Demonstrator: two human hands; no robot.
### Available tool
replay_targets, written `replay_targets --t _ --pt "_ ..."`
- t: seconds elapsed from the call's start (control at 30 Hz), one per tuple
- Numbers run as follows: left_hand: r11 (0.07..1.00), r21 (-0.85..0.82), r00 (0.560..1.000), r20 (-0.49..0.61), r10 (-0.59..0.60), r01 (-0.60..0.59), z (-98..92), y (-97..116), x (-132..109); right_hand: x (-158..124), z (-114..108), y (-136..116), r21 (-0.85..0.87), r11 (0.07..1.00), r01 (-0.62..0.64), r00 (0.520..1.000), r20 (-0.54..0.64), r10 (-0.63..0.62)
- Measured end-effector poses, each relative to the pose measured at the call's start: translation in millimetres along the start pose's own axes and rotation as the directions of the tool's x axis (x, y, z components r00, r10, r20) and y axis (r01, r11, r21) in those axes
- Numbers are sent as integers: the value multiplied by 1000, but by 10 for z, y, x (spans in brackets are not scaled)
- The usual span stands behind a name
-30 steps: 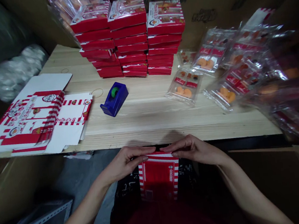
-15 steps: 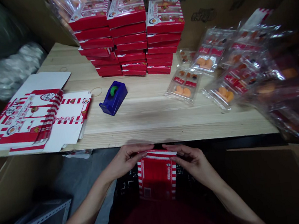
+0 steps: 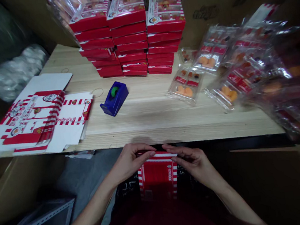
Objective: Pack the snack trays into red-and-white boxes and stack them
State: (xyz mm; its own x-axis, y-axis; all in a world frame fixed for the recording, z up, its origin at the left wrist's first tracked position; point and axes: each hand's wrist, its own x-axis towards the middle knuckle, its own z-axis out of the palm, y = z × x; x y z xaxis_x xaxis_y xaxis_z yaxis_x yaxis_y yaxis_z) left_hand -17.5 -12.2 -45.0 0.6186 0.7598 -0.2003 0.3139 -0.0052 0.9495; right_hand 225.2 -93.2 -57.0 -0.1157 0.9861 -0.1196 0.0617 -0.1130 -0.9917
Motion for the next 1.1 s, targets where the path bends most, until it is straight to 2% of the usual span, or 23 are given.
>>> replay_targets --t 0.13,0.27,0.47,0.63,0.77,0.87,1.0,1.1 --pt "999 10 998 56 37 -38 43 51 82 26 19 -2 -22 999 48 999 22 -47" --pt "994 37 987 127 101 -106 -31 62 60 12 -31 23 -7 998 63 998 13 -63" --pt "984 100 989 11 149 -150 -151 -59 -129 -42 -95 37 -14 1000 13 999 -32 -13" --pt "975 104 980 55 193 -198 -191 -137 -208 -23 -56 23 -26 998 52 999 8 -52" --pt "974 93 978 46 205 -208 -206 -143 -248 -31 -14 34 -41 988 152 987 56 -149" --pt "973 88 977 9 214 -214 -193 -150 -247 -46 2 50 -75 978 194 981 43 -191" --pt "974 74 974 -62 219 -215 -123 -100 -197 -1 -3 6 -68 987 145 989 -13 -146" --pt "967 54 963 -91 255 -250 -17 8 -174 56 6 -74 -118 985 123 992 36 -119"
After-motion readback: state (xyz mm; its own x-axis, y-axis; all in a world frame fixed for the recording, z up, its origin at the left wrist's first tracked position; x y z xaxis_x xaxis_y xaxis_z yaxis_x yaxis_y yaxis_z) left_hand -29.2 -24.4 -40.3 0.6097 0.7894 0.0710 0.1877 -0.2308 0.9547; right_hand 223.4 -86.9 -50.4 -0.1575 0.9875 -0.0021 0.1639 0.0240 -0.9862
